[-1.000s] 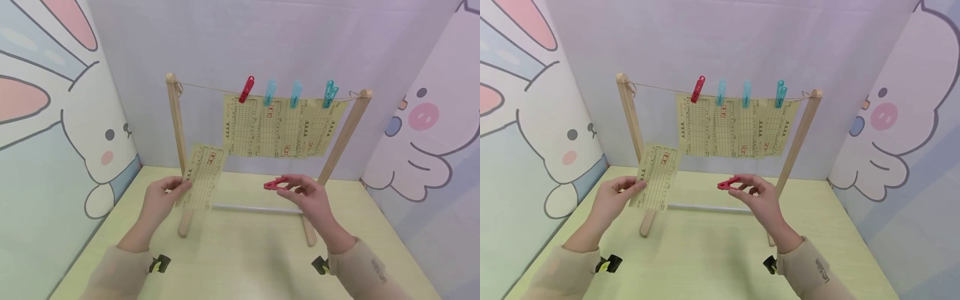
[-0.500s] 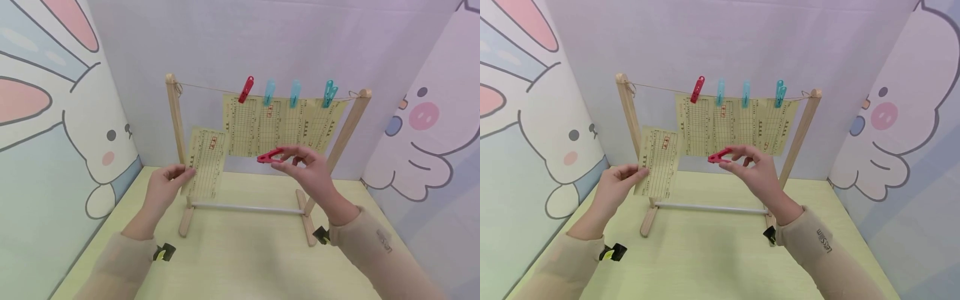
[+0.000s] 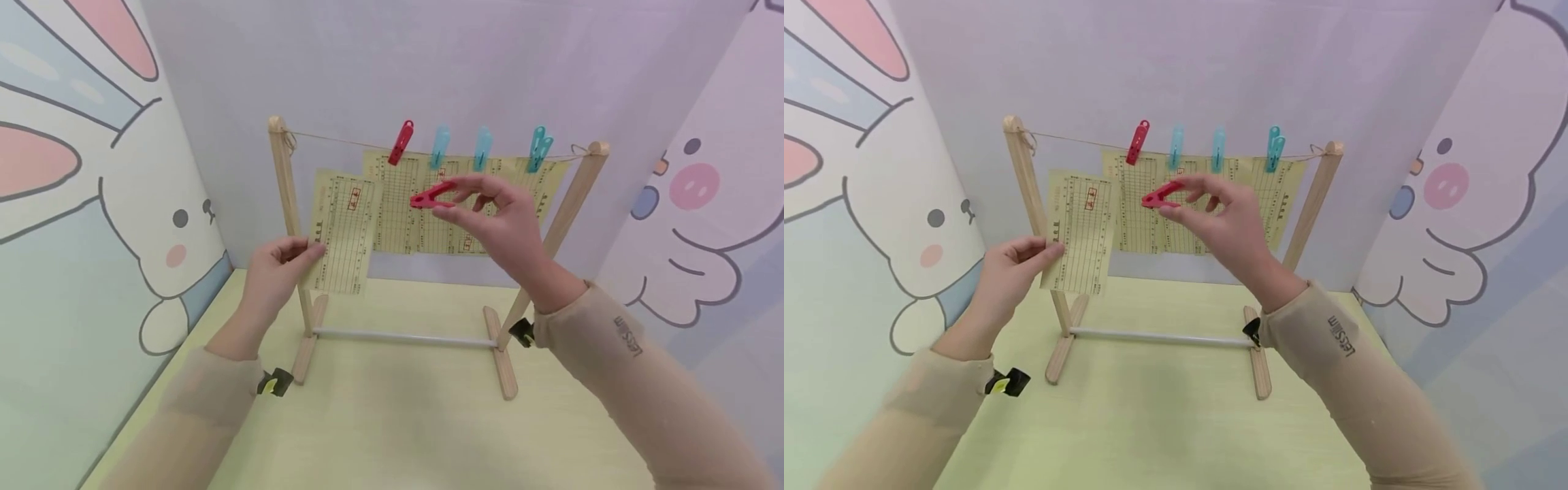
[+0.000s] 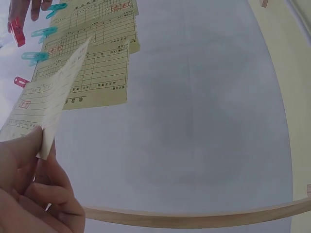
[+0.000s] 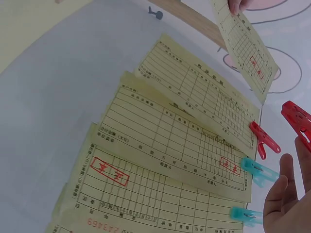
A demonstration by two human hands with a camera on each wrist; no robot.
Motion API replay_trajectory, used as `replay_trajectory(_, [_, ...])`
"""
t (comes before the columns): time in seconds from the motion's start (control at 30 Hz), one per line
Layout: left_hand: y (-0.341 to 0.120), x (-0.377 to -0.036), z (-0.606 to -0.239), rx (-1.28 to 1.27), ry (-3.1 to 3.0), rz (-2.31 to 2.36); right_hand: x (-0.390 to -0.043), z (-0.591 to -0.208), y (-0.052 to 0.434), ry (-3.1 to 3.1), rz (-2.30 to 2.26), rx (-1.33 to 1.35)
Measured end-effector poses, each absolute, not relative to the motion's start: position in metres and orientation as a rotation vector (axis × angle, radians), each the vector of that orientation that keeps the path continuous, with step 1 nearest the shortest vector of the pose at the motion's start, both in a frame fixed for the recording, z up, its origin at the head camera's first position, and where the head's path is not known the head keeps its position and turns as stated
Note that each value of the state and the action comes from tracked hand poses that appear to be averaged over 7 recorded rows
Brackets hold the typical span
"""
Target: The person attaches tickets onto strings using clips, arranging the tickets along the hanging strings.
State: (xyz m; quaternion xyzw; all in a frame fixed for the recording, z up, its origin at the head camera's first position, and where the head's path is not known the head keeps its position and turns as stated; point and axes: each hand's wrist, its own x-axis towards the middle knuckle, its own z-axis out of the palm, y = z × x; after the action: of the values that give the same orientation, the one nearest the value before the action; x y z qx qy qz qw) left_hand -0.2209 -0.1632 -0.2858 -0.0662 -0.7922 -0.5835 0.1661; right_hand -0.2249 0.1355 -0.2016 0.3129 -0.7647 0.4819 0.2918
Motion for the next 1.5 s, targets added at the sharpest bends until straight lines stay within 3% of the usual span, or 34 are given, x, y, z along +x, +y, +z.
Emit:
replay_trajectory(0.67, [-0.162,-0.244,-0.266,-0.144,-2.138,-1.702,-0.248,-0.142,0.105,-2.107,1.054,0.797])
replay_trajectory(1.13, [-0.163,-0.248,-0.266,-0.148,-2.103,-1.738,-0.261,-0.138,0.078,-2.087,1.197,0.762])
replay_trajectory(1.5, [-0.164,-0.252,-0.265,-0.165,-2.099,-1.755,-0.262,-0.133,0.063,-2.102,1.046,0.7])
